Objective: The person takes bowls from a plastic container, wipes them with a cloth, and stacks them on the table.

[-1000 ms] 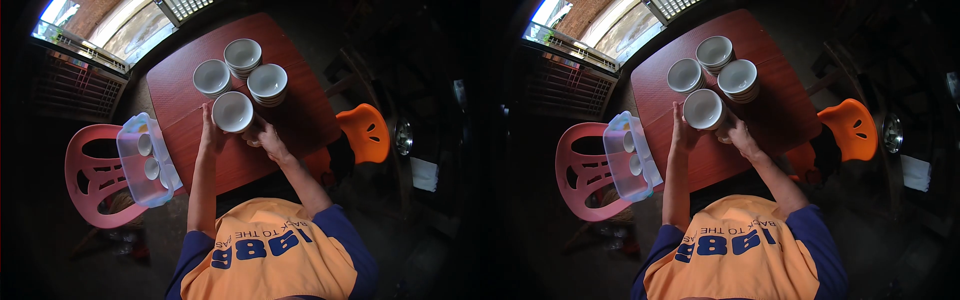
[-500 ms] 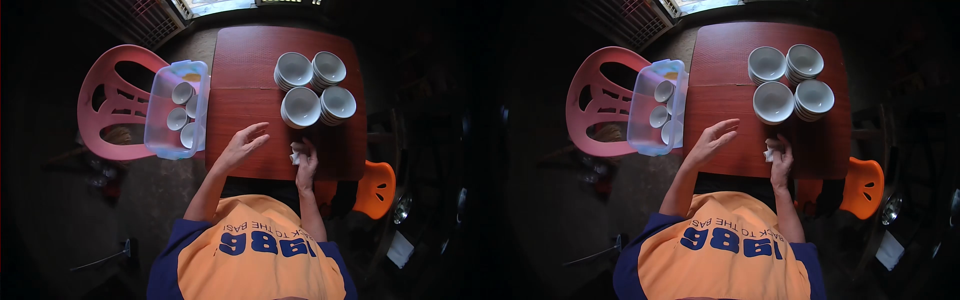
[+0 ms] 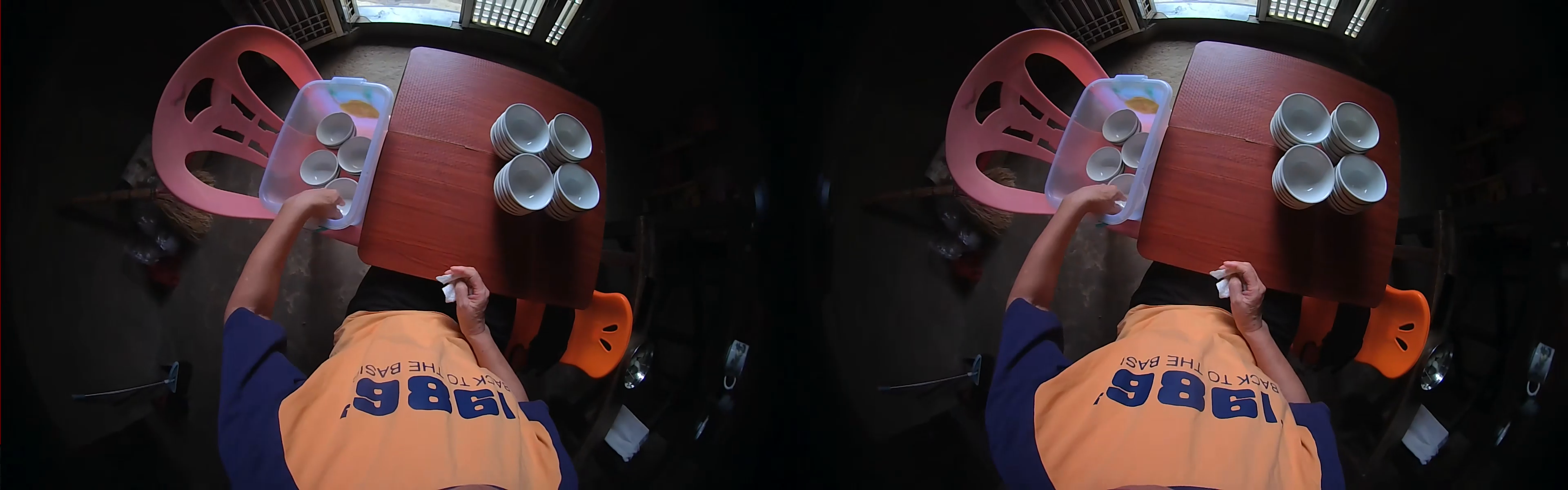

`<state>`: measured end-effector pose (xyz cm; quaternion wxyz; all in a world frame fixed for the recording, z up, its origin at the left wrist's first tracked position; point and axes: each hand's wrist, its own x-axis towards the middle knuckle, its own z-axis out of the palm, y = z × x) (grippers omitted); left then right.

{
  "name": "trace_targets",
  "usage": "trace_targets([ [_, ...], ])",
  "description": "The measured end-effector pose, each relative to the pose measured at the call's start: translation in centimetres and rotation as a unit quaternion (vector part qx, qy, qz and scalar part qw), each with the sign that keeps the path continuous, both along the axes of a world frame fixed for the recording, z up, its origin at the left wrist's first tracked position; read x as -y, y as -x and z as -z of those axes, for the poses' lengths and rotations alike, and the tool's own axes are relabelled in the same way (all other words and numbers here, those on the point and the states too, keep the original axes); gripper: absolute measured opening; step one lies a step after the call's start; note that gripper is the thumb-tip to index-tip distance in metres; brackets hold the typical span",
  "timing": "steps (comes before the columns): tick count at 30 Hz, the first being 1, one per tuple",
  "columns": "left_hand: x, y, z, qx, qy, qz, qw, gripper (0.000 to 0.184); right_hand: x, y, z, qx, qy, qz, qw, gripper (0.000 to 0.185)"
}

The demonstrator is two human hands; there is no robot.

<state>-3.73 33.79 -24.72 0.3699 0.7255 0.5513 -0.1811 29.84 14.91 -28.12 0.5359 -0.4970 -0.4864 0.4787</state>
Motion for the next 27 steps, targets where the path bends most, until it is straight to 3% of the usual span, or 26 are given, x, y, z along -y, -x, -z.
trace_targets([
  [1,-0.3,-0.6,-0.1,-0.026,0.055,0.012,0.998,0.032,0.1,-0.1,0.1,0.02,-0.012,-0.006,1.0,0.023],
  [5,-0.3,-1.4,-0.7,-0.028,0.081,0.046,0.995,0.028,0.6,-0.2,0.0,0.009,0.006,0.021,1.0,0.022],
  [7,0.4,-1.1,-0.6,0.001,-0.018,-0.038,0.999,0.022,0.7,-0.3,-0.1,-0.015,0.018,0.023,0.999,0.022],
  [14,0.0,-0.5,0.4,-0.017,-0.092,0.018,0.995,0.019,1.0,-0.3,-1.1,-0.044,0.001,0.016,0.999,0.021],
  [17,0.8,0.0,-2.6,0.088,-0.183,-0.06,0.977,0.018,0.8,-0.2,-1.2,-0.058,-0.005,0.025,0.998,0.019],
  [19,1.6,1.0,-4.8,0.15,-0.273,-0.098,0.945,0.022,0.5,-0.5,-2.2,-0.069,-0.004,0.005,0.998,0.021],
  [21,3.2,1.1,-7.5,0.292,-0.254,-0.22,0.895,0.022,-0.1,-1.0,-2.2,-0.069,-0.011,-0.015,0.997,0.025],
  [23,5.5,0.0,-10.6,0.343,-0.214,-0.217,0.888,0.022,-0.9,-1.4,-3.9,-0.118,0.004,-0.035,0.992,0.026],
  [25,9.1,-2.9,-12.5,0.57,-0.187,-0.269,0.753,0.021,-2.0,-1.2,-5.4,-0.205,-0.003,-0.011,0.979,0.026],
  [27,12.0,-4.7,-12.1,0.688,-0.071,-0.271,0.669,0.027,-2.8,-0.4,-7.4,-0.293,-0.016,0.018,0.956,0.027],
])
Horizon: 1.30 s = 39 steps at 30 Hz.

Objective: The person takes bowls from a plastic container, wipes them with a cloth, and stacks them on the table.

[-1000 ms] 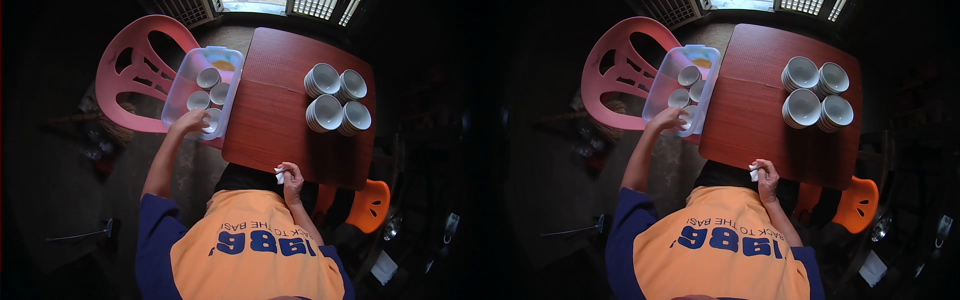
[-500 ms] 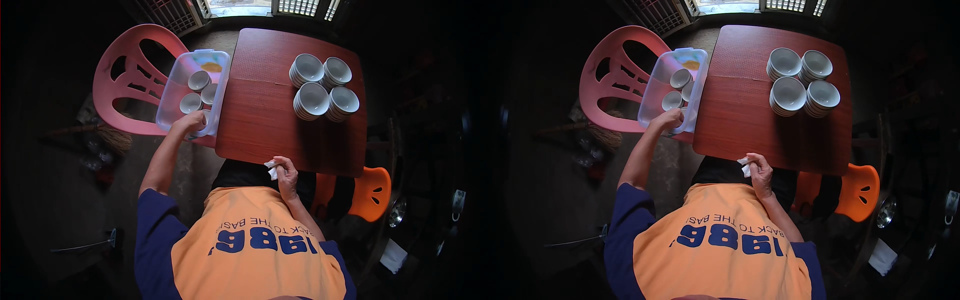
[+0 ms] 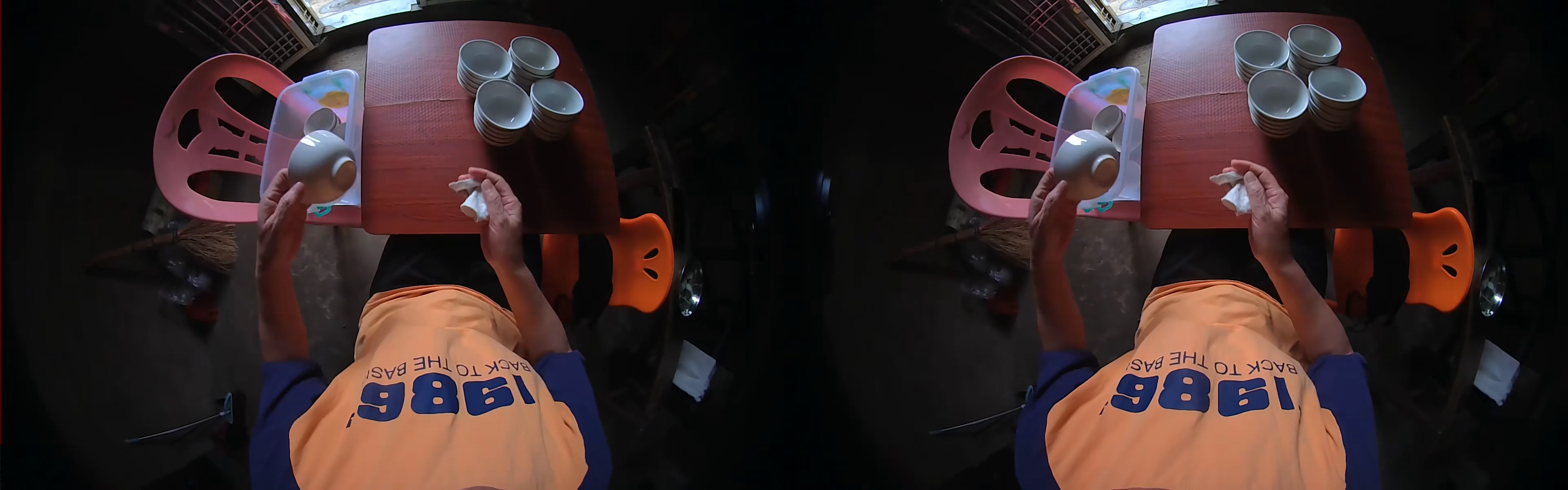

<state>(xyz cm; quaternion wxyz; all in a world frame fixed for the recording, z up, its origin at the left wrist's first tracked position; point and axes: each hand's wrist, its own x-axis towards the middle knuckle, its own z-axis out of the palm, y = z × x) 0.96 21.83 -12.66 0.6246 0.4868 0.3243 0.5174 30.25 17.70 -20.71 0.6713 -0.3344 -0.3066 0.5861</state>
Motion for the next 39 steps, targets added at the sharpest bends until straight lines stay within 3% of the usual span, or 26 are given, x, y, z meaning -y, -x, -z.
trace_targets([
  [2,2.8,-2.2,1.5,0.093,0.029,0.01,0.995,0.03,0.1,1.3,-1.6,0.005,-0.063,0.04,0.997,0.03],
  [5,6.3,-5.1,3.7,0.148,0.085,0.056,0.984,0.031,2.3,4.2,-3.6,0.211,-0.195,0.111,0.951,0.029],
  [8,8.8,-6.2,5.9,0.14,0.096,0.068,0.983,0.036,3.8,6.8,-3.9,0.591,-0.369,0.091,0.712,0.032],
  [9,9.2,-6.0,6.5,0.091,0.074,0.067,0.991,0.035,3.7,7.3,-2.6,0.579,-0.333,0.097,0.738,0.034],
  [11,10.1,-5.6,6.5,0.023,0.05,0.051,0.997,0.031,2.4,7.1,-1.3,0.452,-0.229,0.007,0.862,0.04],
  [12,10.5,-5.5,6.7,0.022,0.051,0.055,0.997,0.031,2.0,6.9,-1.2,0.295,-0.124,-0.128,0.939,0.046],
  [13,10.7,-5.4,6.9,0.003,0.036,0.042,0.998,0.031,1.4,6.8,-0.7,0.295,-0.123,-0.122,0.939,0.046],
  [14,10.7,-5.4,7.2,-0.016,0.018,0.029,0.999,0.03,0.7,6.8,0.1,0.235,-0.072,-0.194,0.95,0.046],
  [15,10.8,-5.4,7.5,-0.017,0.014,0.035,0.999,0.03,0.4,6.9,0.5,0.171,-0.022,-0.264,0.949,0.047],
  [16,10.7,-5.4,8.0,-0.006,0.014,0.02,1.0,0.032,1.4,7.5,-1.0,0.281,-0.071,-0.17,0.942,0.047],
  [17,10.6,-5.3,8.4,0.005,0.016,0.007,1.0,0.034,2.1,8.5,-0.5,0.408,-0.181,-0.073,0.892,0.047],
  [18,10.6,-5.0,8.6,0.022,0.024,0.018,0.999,0.036,2.7,9.3,0.1,0.521,-0.279,0.027,0.806,0.047],
  [20,10.8,-4.6,8.9,0.094,-0.005,0.021,0.995,0.034,4.8,10.7,-0.6,0.57,-0.345,0.027,0.746,0.04],
  [21,11.6,-5.2,8.3,0.098,0.026,-0.043,0.994,0.031,5.2,11.2,-0.1,0.582,-0.376,0.02,0.721,0.037],
  [23,10.9,-2.0,9.7,-0.034,-0.031,0.094,0.994,0.029,4.2,10.8,0.7,0.572,-0.363,0.016,0.735,0.032],
  [24,11.4,-2.1,9.6,-0.109,-0.02,0.082,0.99,0.026,3.5,10.4,0.8,0.571,-0.333,0.0,0.751,0.032],
  [25,11.9,-2.6,8.9,-0.106,-0.021,0.079,0.991,0.026,2.7,10.1,1.8,0.592,-0.311,0.003,0.743,0.035],
  [27,12.7,-3.0,8.5,-0.112,0.021,0.056,0.992,0.023,-0.5,9.1,3.8,0.415,-0.156,-0.285,0.85,0.038],
  [28,12.8,-2.9,8.7,-0.102,0.02,0.052,0.993,0.023,-0.9,9.0,3.6,0.385,-0.132,-0.325,0.853,0.038],
  [30,12.8,-2.7,9.5,-0.086,0.018,0.022,0.996,0.022,0.7,10.2,3.5,0.489,-0.248,-0.134,0.825,0.04],
  [31,12.6,-2.7,9.9,-0.069,0.011,-0.006,0.998,0.022,1.6,11.0,2.8,0.544,-0.304,-0.047,0.781,0.039],
  [34,12.3,-1.8,10.5,-0.105,-0.036,-0.019,0.994,0.019,4.6,13.0,-0.2,0.592,-0.389,-0.013,0.706,0.033],
  [35,12.4,-1.3,10.8,-0.145,-0.067,-0.03,0.987,0.017,4.4,12.9,0.1,0.594,-0.387,-0.012,0.705,0.033],
  [37,12.5,-1.0,11.3,-0.072,-0.076,0.044,0.993,0.02,3.2,12.0,0.6,0.59,-0.327,-0.049,0.737,0.036],
  [38,12.8,-1.9,9.9,-0.101,-0.043,0.04,0.993,0.022,2.4,11.3,1.2,0.614,-0.322,-0.062,0.718,0.037],
  [39,12.9,-2.5,9.1,-0.13,-0.01,0.035,0.991,0.025,1.2,10.9,2.6,0.486,-0.236,-0.165,0.825,0.038],
])
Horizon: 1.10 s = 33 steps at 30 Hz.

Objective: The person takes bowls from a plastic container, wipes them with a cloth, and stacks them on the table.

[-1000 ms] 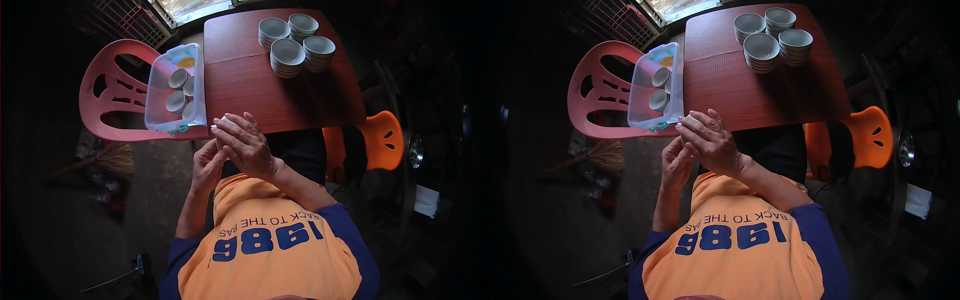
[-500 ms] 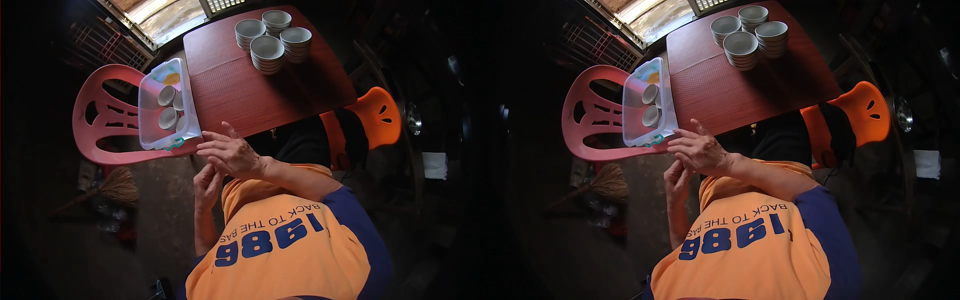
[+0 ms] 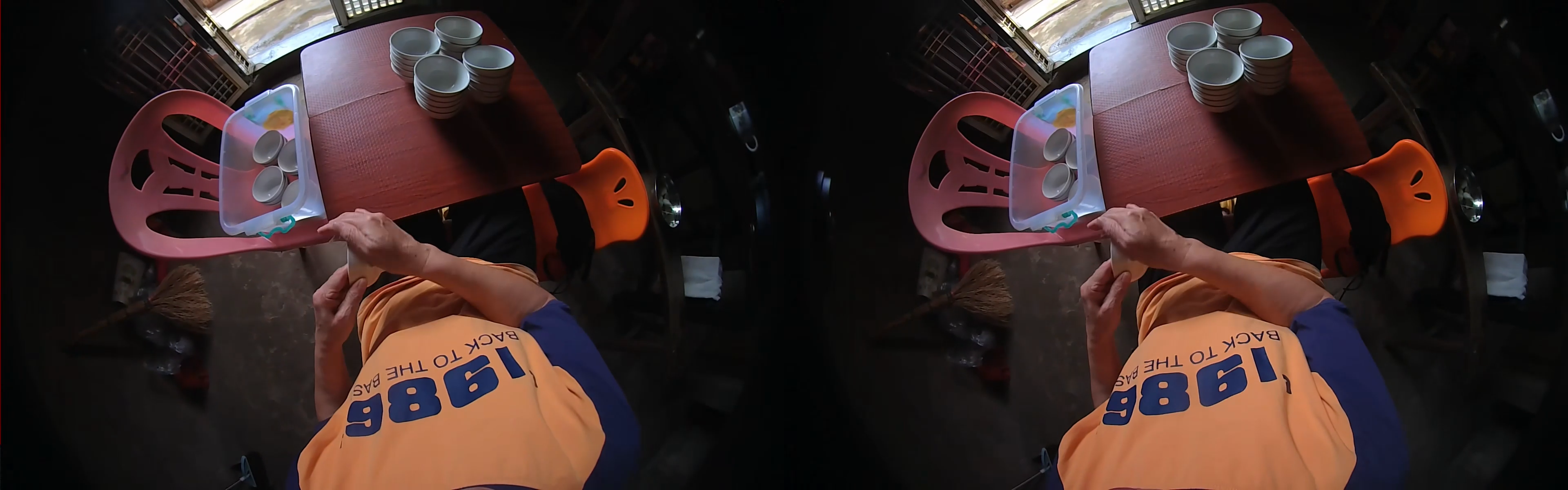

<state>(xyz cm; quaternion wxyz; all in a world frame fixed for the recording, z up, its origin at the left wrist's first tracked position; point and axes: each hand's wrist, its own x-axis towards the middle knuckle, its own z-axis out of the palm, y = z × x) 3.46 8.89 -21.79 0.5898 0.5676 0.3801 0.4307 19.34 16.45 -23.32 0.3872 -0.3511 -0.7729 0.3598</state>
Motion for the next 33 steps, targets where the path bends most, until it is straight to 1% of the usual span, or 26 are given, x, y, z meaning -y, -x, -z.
trace_targets([
  [1,0.1,0.1,0.5,0.031,0.012,0.014,0.999,0.029,-1.0,-0.4,0.3,-0.12,0.168,-0.057,0.977,0.04],
  [2,0.1,0.0,1.0,0.033,0.009,0.015,0.999,0.029,-1.7,-1.1,0.4,-0.203,0.348,-0.089,0.911,0.043],
  [3,0.1,0.0,1.3,0.044,0.012,0.016,0.999,0.029,-1.8,-1.1,0.6,-0.202,0.345,-0.09,0.912,0.043],
  [5,-0.2,-0.5,1.5,0.07,0.02,0.007,0.997,0.028,-1.5,-0.7,0.8,-0.315,0.397,-0.043,0.861,0.045],
  [6,-0.3,-0.7,1.5,0.07,0.023,0.002,0.997,0.028,-0.7,-0.8,1.1,-0.213,0.212,0.019,0.954,0.043],
  [7,-0.7,-1.0,1.2,0.086,0.033,-0.015,0.996,0.027,0.3,-0.4,0.3,-0.055,0.019,0.075,0.996,0.042],
  [8,-0.7,-1.2,1.1,0.1,0.045,-0.031,0.993,0.027,1.7,0.1,-0.9,0.105,-0.175,0.127,0.971,0.041],
  [9,-0.8,1.1,4.5,0.108,0.033,-0.002,0.994,0.025,3.4,0.5,-3.1,0.094,-0.167,0.098,0.977,0.038],
  [11,-0.9,0.0,2.2,-0.009,-0.047,-0.062,0.997,0.026,4.4,1.4,-2.4,0.113,-0.244,0.098,0.958,0.037],
  [12,-0.9,2.2,3.9,0.028,0.018,0.025,0.999,0.027,3.7,0.9,-2.0,0.115,-0.245,0.108,0.957,0.036],
  [14,-0.8,0.4,0.8,0.001,0.026,0.033,0.999,0.025,1.9,-0.6,-1.2,0.163,-0.239,0.105,0.952,0.034],
  [15,-0.7,-0.3,-0.3,-0.021,0.029,0.039,0.999,0.023,0.4,-0.8,1.0,0.056,-0.146,0.053,0.986,0.032],
  [16,-0.4,-0.2,0.0,0.012,0.044,0.045,0.998,0.027,-0.5,-1.4,1.1,-0.119,0.134,-0.008,0.984,0.032],
  [17,-0.3,0.0,0.4,0.009,0.043,0.05,0.998,0.027,-1.0,-1.9,1.2,-0.282,0.395,-0.069,0.871,0.034],
  [18,-0.2,0.0,1.0,0.048,0.039,0.043,0.997,0.027,-0.8,-2.2,1.5,-0.333,0.488,-0.087,0.802,0.037],
  [19,-0.2,-0.2,1.5,0.087,0.037,0.035,0.995,0.026,-0.8,-2.3,2.1,-0.336,0.486,-0.084,0.802,0.037],
  [21,-0.3,-0.5,2.2,0.115,0.049,0.026,0.992,0.027,-0.6,-2.4,3.2,-0.422,0.567,-0.091,0.702,0.042],
  [22,-0.5,-0.7,2.3,0.143,0.058,0.016,0.988,0.027,-0.4,-2.6,3.1,-0.433,0.576,-0.085,0.688,0.043],
  [25,-0.8,-1.5,1.6,0.154,0.082,-0.014,0.985,0.026,-0.4,-2.2,3.5,-0.44,0.523,-0.042,0.729,0.043],
  [26,-0.9,-1.6,1.0,0.153,0.082,-0.015,0.985,0.026,-0.4,-1.9,3.6,-0.441,0.524,-0.043,0.728,0.043],
  [28,-1.2,-1.8,-0.4,0.099,0.104,0.017,0.989,0.029,-0.3,-1.3,2.8,-0.389,0.459,-0.003,0.799,0.041],
  [29,-1.3,-1.9,-0.3,0.101,0.102,0.015,0.99,0.029,-0.1,-1.4,2.1,-0.289,0.374,0.022,0.881,0.044],
  [30,-1.4,-2.0,-0.3,0.048,0.099,0.015,0.994,0.03,0.3,-1.5,1.2,-0.183,0.28,0.045,0.941,0.047],
  [31,-1.3,-2.0,-0.3,-0.005,0.097,0.016,0.995,0.031,0.6,-1.2,1.9,-0.165,0.157,0.049,0.972,0.043],
  [32,-1.4,-1.8,0.2,-0.004,0.096,0.014,0.995,0.031,1.5,-0.6,1.2,-0.083,0.048,0.106,0.99,0.041],
  [33,-1.7,-1.4,1.2,0.087,0.091,0.002,0.992,0.031,2.6,0.0,0.3,0.0,-0.064,0.161,0.985,0.04],
])
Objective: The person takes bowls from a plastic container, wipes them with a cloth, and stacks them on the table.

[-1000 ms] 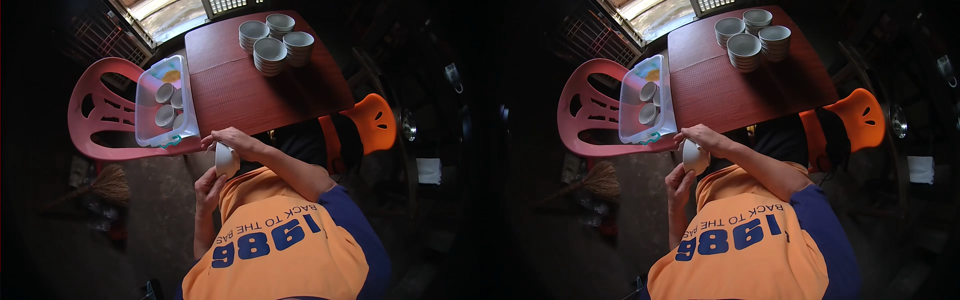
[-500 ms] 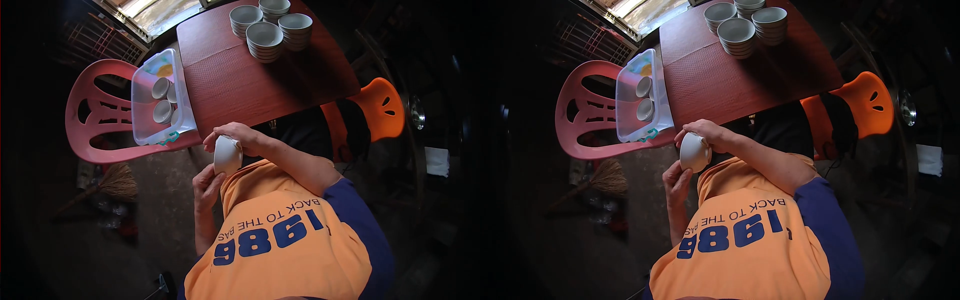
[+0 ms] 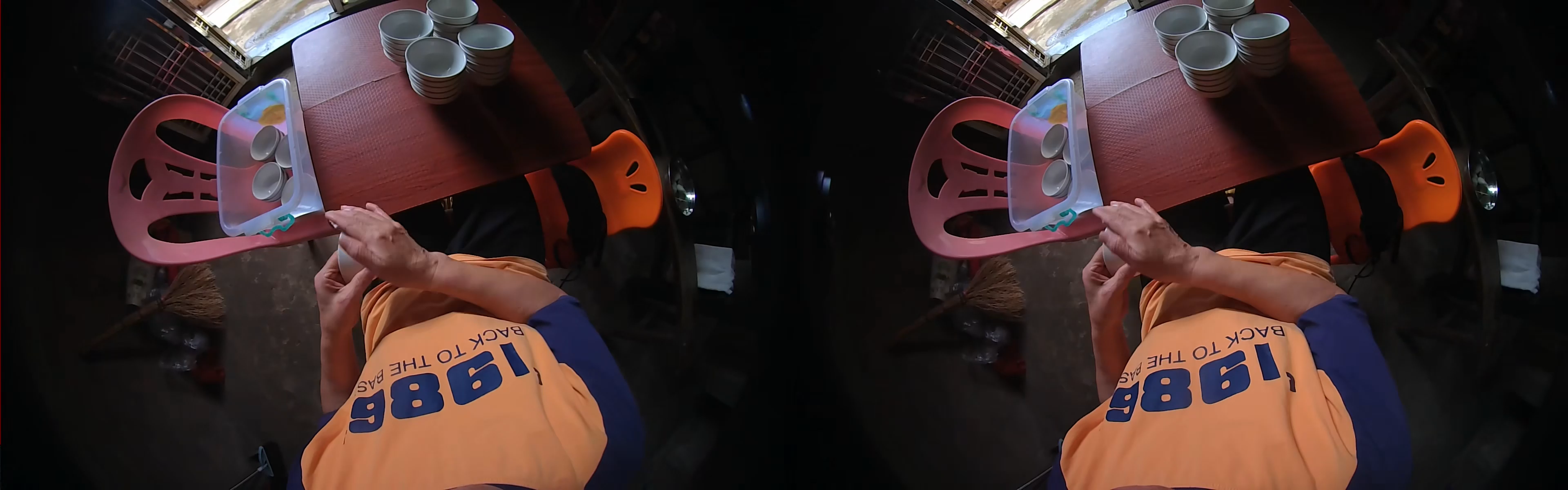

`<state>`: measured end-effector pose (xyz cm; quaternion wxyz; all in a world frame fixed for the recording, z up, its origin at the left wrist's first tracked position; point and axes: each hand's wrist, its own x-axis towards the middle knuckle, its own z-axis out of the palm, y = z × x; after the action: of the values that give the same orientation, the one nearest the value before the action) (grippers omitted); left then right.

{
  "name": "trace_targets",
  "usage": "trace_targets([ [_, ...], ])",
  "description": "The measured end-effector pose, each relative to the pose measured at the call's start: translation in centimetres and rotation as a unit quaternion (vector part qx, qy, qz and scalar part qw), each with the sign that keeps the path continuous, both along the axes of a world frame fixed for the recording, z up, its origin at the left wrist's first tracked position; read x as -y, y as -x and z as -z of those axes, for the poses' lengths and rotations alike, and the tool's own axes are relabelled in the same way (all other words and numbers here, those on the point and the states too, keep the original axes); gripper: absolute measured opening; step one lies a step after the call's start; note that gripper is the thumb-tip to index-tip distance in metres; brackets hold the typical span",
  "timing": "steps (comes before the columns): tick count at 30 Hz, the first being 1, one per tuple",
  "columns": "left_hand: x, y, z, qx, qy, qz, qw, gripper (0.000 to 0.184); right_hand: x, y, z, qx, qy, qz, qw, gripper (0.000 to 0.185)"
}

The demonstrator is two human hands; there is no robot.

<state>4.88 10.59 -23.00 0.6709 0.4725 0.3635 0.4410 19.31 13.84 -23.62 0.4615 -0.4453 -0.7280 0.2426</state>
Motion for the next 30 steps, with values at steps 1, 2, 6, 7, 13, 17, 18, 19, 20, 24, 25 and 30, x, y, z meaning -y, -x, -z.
trace_targets([
  [1,-0.2,0.0,0.1,0.088,-0.002,-0.02,0.996,0.031,1.0,0.1,-1.5,0.068,-0.063,-0.01,0.996,0.038],
  [2,0.1,-1.1,-1.0,0.135,0.046,-0.091,0.986,0.03,1.5,0.4,-1.6,0.071,-0.1,-0.033,0.992,0.038],
  [6,0.1,0.8,0.2,0.145,0.005,-0.026,0.989,0.038,0.1,0.0,-1.1,0.012,-0.045,-0.03,0.998,0.038],
  [7,0.2,0.4,-0.6,0.119,0.005,-0.028,0.992,0.038,-0.7,-0.3,-0.6,-0.029,0.043,-0.038,0.998,0.041],
  [13,0.2,0.0,-0.4,0.055,-0.004,-0.048,0.997,0.029,-1.2,-0.8,0.3,-0.022,0.012,-0.061,0.998,0.042],
  [17,0.3,0.9,0.6,0.024,-0.065,-0.014,0.997,0.017,1.0,1.0,-1.7,0.103,-0.157,-0.03,0.982,0.031],
  [18,0.5,0.6,0.2,-0.021,-0.049,-0.03,0.998,0.015,0.6,0.5,-1.7,0.115,-0.13,-0.047,0.984,0.026],
  [19,0.3,0.9,0.3,-0.009,-0.056,0.026,0.998,0.018,-0.1,-0.3,-1.7,0.128,-0.103,-0.067,0.984,0.022],
  [20,0.5,0.6,-0.4,-0.008,-0.057,0.024,0.998,0.018,-0.5,-0.9,-1.6,0.195,-0.111,-0.051,0.973,0.016],
  [24,0.7,0.0,-1.7,-0.018,-0.016,0.045,0.999,0.03,-4.4,-2.4,2.6,0.021,0.146,-0.219,0.965,0.022],
  [25,0.6,-0.3,-1.7,-0.011,-0.017,0.031,0.999,0.028,-3.4,-2.3,0.7,-0.077,0.198,-0.187,0.959,0.026],
  [30,0.0,0.1,0.1,-0.076,-0.129,-0.066,0.986,0.026,0.8,0.8,-2.8,0.104,-0.14,-0.056,0.983,0.03],
])
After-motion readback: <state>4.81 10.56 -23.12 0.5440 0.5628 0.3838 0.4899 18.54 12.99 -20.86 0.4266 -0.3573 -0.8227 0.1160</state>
